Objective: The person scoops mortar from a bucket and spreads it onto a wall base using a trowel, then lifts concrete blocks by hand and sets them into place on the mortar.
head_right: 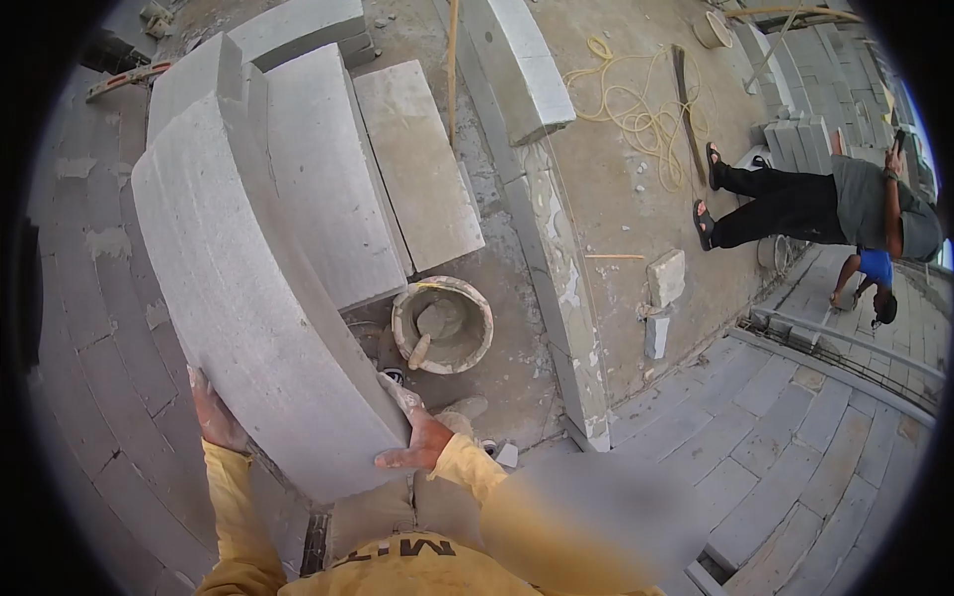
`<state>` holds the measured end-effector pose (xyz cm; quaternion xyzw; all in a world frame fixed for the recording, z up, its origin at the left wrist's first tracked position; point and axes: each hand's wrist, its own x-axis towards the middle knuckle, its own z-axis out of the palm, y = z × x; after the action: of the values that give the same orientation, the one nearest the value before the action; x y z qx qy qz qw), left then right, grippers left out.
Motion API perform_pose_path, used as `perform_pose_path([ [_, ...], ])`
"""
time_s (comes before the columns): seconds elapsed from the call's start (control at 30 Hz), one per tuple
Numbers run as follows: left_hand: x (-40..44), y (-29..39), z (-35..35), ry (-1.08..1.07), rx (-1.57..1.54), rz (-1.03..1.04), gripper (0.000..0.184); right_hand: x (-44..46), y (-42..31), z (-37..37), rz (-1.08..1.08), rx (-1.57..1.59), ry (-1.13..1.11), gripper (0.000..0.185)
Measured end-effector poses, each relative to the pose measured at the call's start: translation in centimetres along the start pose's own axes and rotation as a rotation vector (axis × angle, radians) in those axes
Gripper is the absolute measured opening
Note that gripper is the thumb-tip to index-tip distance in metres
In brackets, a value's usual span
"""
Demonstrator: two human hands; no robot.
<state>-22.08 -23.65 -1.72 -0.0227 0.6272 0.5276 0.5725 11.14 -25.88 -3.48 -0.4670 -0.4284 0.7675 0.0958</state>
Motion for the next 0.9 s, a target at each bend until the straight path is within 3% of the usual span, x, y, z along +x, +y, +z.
perform_pose_path([
  [0.07,0.3,-0.5,0.2,-0.024,0.021,-0.072,0.069,-0.8,0.6,-0.3,-0.013,0.077,-0.006,0.118],
  [0.17,-0.5,-0.3,1.9,-0.038,0.058,-0.143,0.069,0.9,2.2,-0.6,-0.101,0.19,-0.028,0.096],
  [0.27,-0.1,-0.8,1.2,-0.038,0.05,-0.137,0.07,5.1,11.3,-1.6,-0.04,0.173,-0.167,0.078],
  [0.33,-0.4,-1.0,2.2,-0.044,0.048,-0.167,0.07,7.0,5.3,-3.5,0.147,0.101,-0.128,0.07],
  [0.43,-0.1,-2.6,2.0,-0.045,0.186,-0.115,0.073,11.4,7.9,-4.3,0.159,0.231,-0.069,0.075],
  [0.53,0.3,-4.3,3.5,-0.007,0.161,-0.056,0.075,11.5,7.5,-7.2,-0.134,0.301,-0.163,0.08],
  [0.57,-0.2,-5.0,4.4,0.016,0.121,-0.059,0.075,10.9,5.6,-7.6,-0.206,0.412,-0.183,0.089],
  [0.7,-2.3,-6.7,10.4,0.088,0.083,0.046,0.075,7.6,1.0,-10.7,-0.269,-0.116,-0.058,0.115],
  [0.8,-4.7,-9.2,12.4,0.15,0.085,0.123,0.075,4.0,-4.9,-14.9,0.093,-0.124,-0.277,0.125],
  [0.9,-7.7,-12.8,15.1,0.124,0.061,0.13,0.076,-0.4,-6.1,-18.5,0.11,-0.154,-0.222,0.123],
])
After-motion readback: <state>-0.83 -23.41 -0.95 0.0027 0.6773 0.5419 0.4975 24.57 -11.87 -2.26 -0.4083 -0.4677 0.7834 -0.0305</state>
